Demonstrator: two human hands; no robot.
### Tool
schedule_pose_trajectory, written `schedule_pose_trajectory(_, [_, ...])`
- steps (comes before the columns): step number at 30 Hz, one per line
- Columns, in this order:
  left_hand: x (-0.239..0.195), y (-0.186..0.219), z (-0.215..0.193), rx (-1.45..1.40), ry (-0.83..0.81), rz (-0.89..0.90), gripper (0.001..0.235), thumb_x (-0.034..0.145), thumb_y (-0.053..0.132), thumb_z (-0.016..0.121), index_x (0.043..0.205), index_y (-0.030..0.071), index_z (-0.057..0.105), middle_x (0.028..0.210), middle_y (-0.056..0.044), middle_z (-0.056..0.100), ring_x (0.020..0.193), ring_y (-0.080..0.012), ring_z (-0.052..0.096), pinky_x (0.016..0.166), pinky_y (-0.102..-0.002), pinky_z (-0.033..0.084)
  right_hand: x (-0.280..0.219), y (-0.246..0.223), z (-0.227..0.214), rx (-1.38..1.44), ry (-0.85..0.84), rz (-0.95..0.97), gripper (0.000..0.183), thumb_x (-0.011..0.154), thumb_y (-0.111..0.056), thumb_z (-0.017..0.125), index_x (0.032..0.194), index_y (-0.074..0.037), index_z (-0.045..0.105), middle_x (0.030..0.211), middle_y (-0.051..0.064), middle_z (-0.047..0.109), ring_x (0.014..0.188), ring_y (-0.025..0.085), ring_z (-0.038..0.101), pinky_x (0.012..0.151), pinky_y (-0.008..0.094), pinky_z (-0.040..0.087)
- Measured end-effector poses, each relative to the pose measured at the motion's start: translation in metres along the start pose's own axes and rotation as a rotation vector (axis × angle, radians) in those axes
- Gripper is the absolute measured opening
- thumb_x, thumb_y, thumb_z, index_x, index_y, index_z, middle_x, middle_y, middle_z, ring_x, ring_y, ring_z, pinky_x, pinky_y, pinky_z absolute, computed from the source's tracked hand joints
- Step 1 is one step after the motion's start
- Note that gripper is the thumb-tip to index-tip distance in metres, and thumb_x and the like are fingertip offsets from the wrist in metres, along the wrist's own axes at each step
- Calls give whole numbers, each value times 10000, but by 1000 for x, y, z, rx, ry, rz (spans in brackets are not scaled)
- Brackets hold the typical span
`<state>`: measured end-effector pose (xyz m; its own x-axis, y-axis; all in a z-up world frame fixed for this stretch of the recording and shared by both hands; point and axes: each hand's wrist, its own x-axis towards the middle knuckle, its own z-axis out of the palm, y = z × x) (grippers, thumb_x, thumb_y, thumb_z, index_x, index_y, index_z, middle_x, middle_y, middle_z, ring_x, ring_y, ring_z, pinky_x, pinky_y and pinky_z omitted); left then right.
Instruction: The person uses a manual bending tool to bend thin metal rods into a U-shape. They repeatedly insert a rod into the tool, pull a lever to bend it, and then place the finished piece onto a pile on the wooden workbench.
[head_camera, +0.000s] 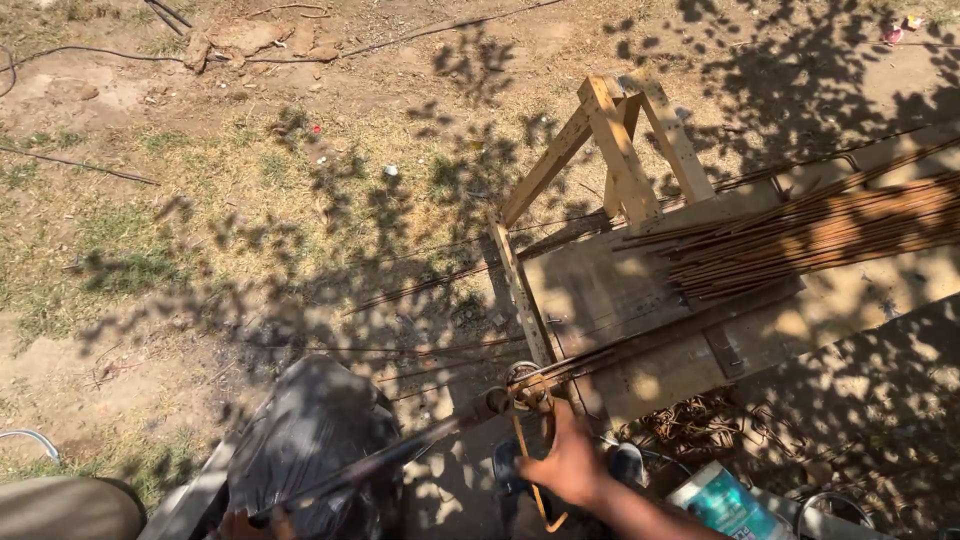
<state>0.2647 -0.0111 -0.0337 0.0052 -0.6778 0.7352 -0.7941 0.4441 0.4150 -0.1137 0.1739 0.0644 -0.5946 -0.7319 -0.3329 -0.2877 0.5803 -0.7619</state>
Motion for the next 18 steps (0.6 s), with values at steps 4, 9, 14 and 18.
schedule_pose_trajectory(4, [71,130,46,-52,-265,-382,679,1021,403,586,1367,-180,546,1339,-391,535,1230,-559,485,1014,-619,389,-6,-60,-31,-39,21,-241,1139,590,-370,989,1516,-67,399,1499,133,551,1396,284,536,1123,387,418])
schedule_pose_trajectory(9, [68,323,51,-911,-1198,-886,349,946,310,611,1190,75,698,843,-95,777,741,-165,698,669,-309,563,-5,-31,-68,-354,-2,-284,1208,688,-460,945,1597,-28,276,1536,279,402,1397,439,448,1139,456,397])
schedule_pose_trajectory(14, [68,369,44,-915,-1376,-599,535,907,357,584,1422,210,597,1319,-64,705,1169,-221,691,993,-352,503,-15,41,-136,-466,219,-349,1245,587,-409,957,1569,-2,309,1453,231,509,1313,420,498,1075,500,414])
schedule_pose_trajectory(18, [-41,281,126,-843,-589,-413,831,825,-67,706,1574,-57,346,1098,-181,518,1018,-272,568,1021,-424,454,-34,153,-221,-484,36,-374,1090,869,-760,673,1574,-8,318,1539,198,455,1398,385,441,1111,540,370])
